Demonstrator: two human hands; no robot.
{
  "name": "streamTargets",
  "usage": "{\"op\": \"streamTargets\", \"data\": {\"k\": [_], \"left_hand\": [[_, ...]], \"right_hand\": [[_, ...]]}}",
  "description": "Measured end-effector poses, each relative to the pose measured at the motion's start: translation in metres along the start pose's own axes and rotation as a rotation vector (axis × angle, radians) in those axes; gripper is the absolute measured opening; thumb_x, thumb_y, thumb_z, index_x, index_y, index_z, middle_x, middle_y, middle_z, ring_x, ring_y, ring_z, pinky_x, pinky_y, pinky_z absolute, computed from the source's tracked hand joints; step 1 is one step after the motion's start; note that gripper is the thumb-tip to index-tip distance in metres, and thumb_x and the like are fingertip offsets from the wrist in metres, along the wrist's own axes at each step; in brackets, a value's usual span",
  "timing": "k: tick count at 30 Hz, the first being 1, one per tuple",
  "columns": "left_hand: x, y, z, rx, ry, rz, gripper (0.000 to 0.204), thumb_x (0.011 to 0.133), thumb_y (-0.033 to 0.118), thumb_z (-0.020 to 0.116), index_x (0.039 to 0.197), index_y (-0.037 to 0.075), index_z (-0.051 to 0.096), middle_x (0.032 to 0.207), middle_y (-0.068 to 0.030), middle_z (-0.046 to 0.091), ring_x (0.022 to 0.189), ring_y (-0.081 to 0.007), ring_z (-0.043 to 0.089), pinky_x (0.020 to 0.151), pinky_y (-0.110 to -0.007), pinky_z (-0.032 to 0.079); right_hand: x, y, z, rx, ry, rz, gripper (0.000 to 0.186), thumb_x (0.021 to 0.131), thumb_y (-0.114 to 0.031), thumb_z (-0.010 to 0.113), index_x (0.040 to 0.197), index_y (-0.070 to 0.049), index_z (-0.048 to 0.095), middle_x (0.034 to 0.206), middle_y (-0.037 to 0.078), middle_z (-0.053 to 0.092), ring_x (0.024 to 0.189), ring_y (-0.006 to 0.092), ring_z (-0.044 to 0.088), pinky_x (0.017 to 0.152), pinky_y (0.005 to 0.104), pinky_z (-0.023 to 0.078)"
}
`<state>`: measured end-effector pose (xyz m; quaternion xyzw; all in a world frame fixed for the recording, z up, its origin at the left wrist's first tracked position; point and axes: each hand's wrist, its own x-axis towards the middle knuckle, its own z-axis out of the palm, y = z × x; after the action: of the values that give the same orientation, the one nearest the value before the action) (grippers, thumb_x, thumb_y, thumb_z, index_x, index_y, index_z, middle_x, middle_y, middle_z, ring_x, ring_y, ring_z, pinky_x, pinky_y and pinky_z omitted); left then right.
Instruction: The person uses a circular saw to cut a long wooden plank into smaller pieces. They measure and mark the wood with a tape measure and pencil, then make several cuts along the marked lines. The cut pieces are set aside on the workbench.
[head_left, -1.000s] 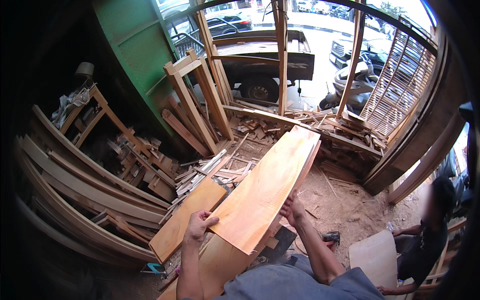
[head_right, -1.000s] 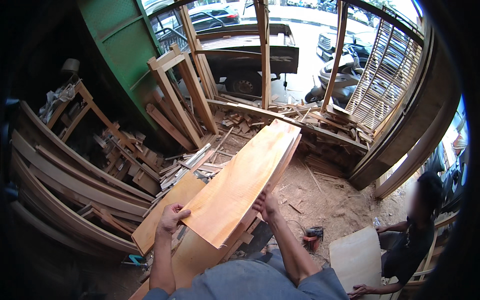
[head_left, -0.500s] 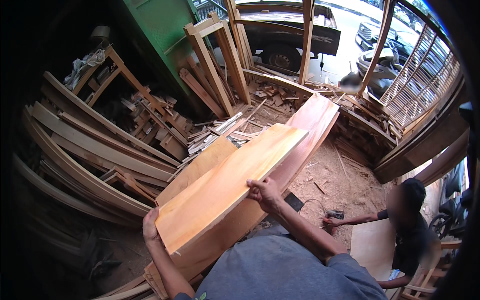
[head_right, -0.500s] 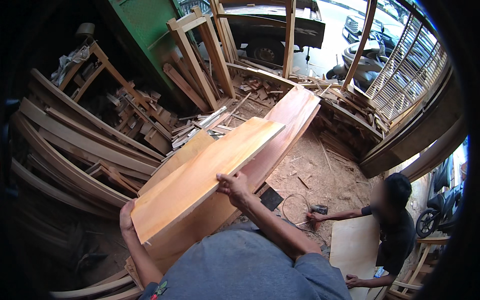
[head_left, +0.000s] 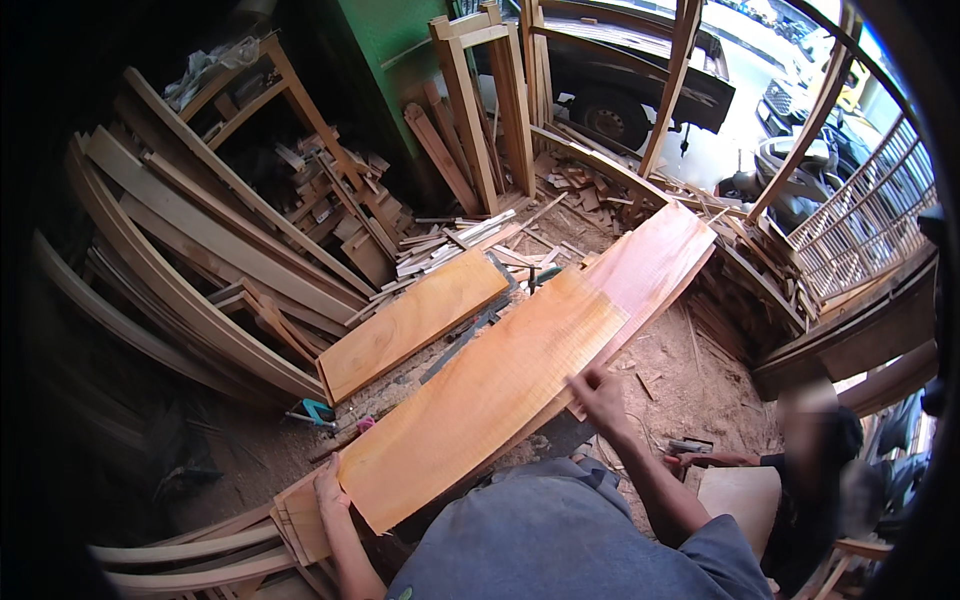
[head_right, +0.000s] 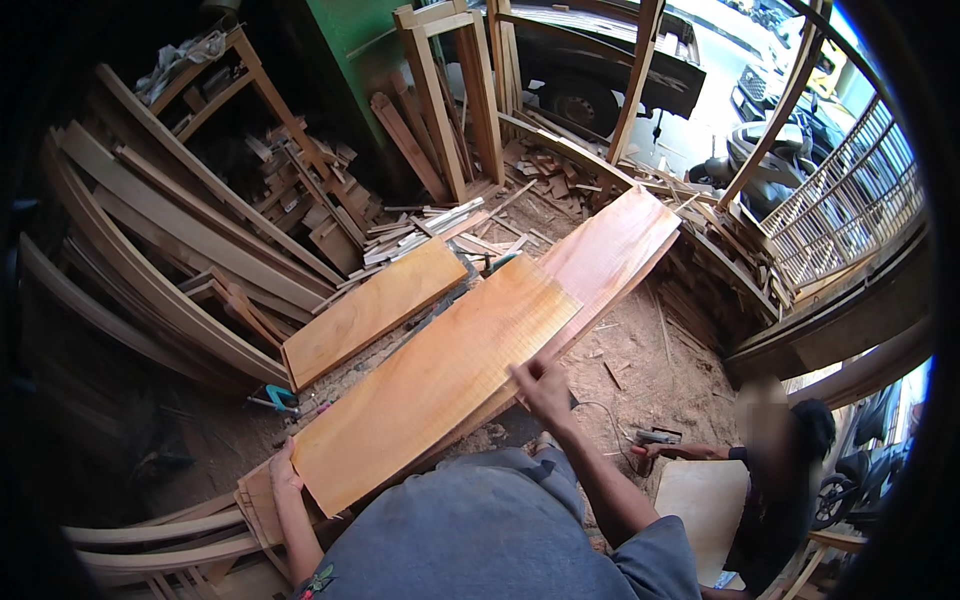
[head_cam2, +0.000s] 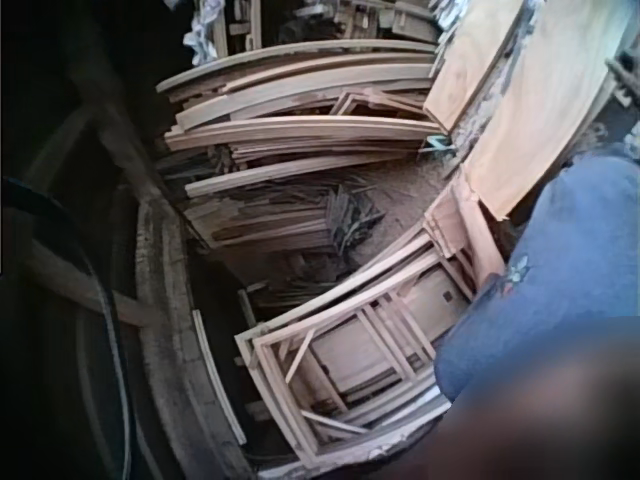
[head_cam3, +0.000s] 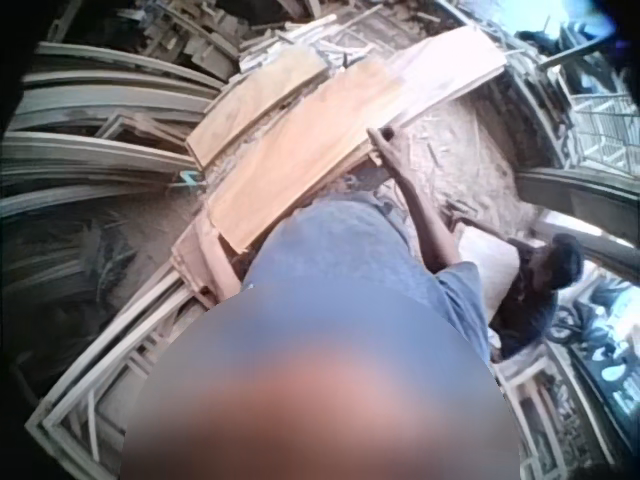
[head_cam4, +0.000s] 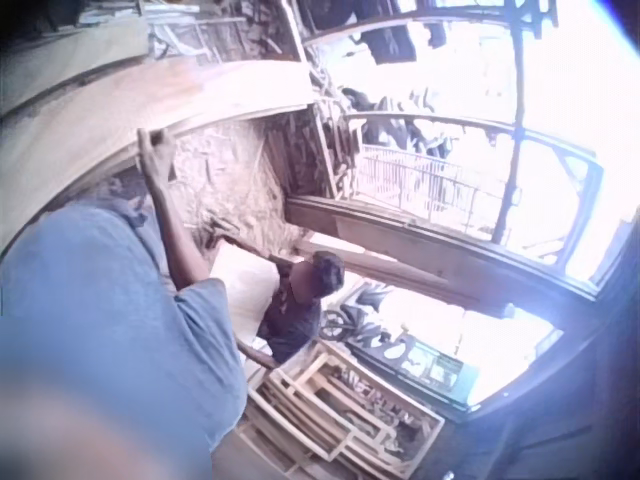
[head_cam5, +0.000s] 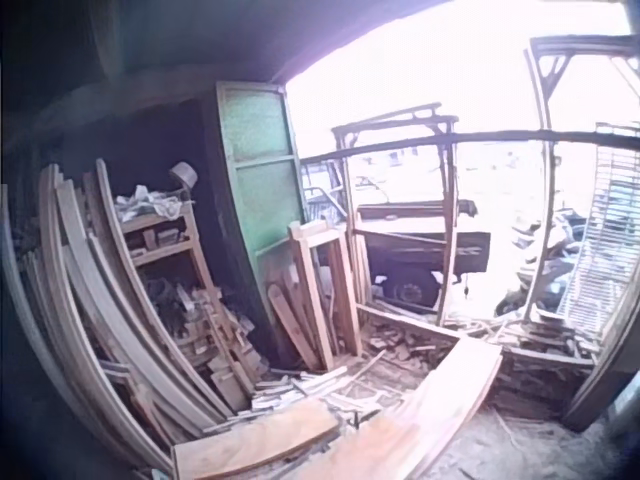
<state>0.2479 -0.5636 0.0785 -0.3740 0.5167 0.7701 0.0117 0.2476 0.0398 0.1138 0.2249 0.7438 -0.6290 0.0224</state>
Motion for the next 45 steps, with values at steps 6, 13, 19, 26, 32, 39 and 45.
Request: {"op": "streamTargets", "data": {"k": [6, 13, 19, 26, 32, 39, 45], "left_hand": [[0.013, -0.021, 0.018, 0.130, 0.227, 0.176, 0.033, 0.099, 0.020, 0.080, 0.107, -0.012, 0.072, 0.106, -0.0163, 0.074, 0.086, -0.0269, 0.073, 0.077, -0.042, 0.063], [0.029, -0.018, 0.001, 0.318, 0.292, 0.297, 0.031, 0.095, 0.016, 0.084, 0.106, -0.011, 0.072, 0.102, -0.0154, 0.073, 0.087, -0.0240, 0.071, 0.081, -0.037, 0.060], [0.018, -0.016, -0.027, 0.422, 0.306, 0.450, 0.027, 0.095, 0.020, 0.085, 0.102, -0.004, 0.075, 0.092, -0.0029, 0.072, 0.078, -0.0126, 0.063, 0.072, -0.029, 0.053], [0.005, 0.009, -0.024, 0.684, 0.386, 0.426, 0.040, 0.094, 0.020, 0.084, 0.120, -0.008, 0.072, 0.107, -0.0128, 0.074, 0.094, -0.0219, 0.068, 0.086, -0.034, 0.054], [-0.016, 0.026, 0.042, 1.020, 0.304, 0.767, 0.073, 0.089, 0.021, 0.086, 0.150, -0.005, 0.057, 0.129, -0.0261, 0.072, 0.117, -0.0374, 0.069, 0.103, -0.043, 0.053], [0.011, 0.000, 0.103, 1.289, -0.298, 0.580, 0.041, 0.083, 0.024, 0.088, 0.116, 0.001, 0.079, 0.110, -0.0195, 0.077, 0.103, -0.0337, 0.074, 0.092, -0.042, 0.056], [0.018, -0.005, 0.092, 1.253, -0.284, 0.625, 0.037, 0.082, 0.034, 0.087, 0.103, 0.005, 0.083, 0.101, -0.0180, 0.076, 0.102, -0.0339, 0.073, 0.091, -0.043, 0.055]], "right_hand": [[0.127, 0.038, -0.056, -0.007, 0.643, -0.089, 0.044, 0.098, -0.030, 0.078, 0.120, 0.007, 0.065, 0.087, 0.010, 0.068, 0.082, 0.0168, 0.068, 0.062, 0.0329, 0.058], [0.097, 0.047, -0.070, 0.299, 0.351, -0.026, 0.034, 0.096, -0.019, 0.078, 0.116, 0.005, 0.066, 0.076, 0.007, 0.064, 0.055, 0.0155, 0.064, 0.045, 0.0287, 0.056], [0.025, 0.065, -0.066, 0.415, 0.449, 0.141, 0.025, 0.095, -0.015, 0.076, 0.109, 0.004, 0.067, 0.076, 0.007, 0.065, 0.055, 0.0144, 0.064, 0.043, 0.0285, 0.054], [0.069, 0.038, -0.048, 0.306, 0.358, 0.056, 0.031, 0.096, -0.015, 0.075, 0.117, 0.006, 0.068, 0.081, 0.008, 0.066, 0.062, 0.0142, 0.065, 0.048, 0.0272, 0.054], [0.090, 0.049, -0.036, 0.009, 0.494, -0.109, 0.053, 0.098, -0.024, 0.078, 0.135, 0.010, 0.062, 0.091, 0.010, 0.067, 0.077, 0.0149, 0.066, 0.063, 0.0265, 0.056], [0.079, 0.062, -0.018, 0.478, 0.309, 0.165, 0.042, 0.106, -0.036, 0.069, 0.124, 0.002, 0.065, 0.090, 0.009, 0.069, 0.067, 0.0175, 0.066, 0.061, 0.0331, 0.060], [0.070, 0.068, -0.020, 0.413, 0.223, 0.141, 0.037, 0.106, -0.045, 0.065, 0.116, -0.009, 0.065, 0.084, 0.003, 0.070, 0.071, 0.0157, 0.069, 0.064, 0.0349, 0.061]]}}
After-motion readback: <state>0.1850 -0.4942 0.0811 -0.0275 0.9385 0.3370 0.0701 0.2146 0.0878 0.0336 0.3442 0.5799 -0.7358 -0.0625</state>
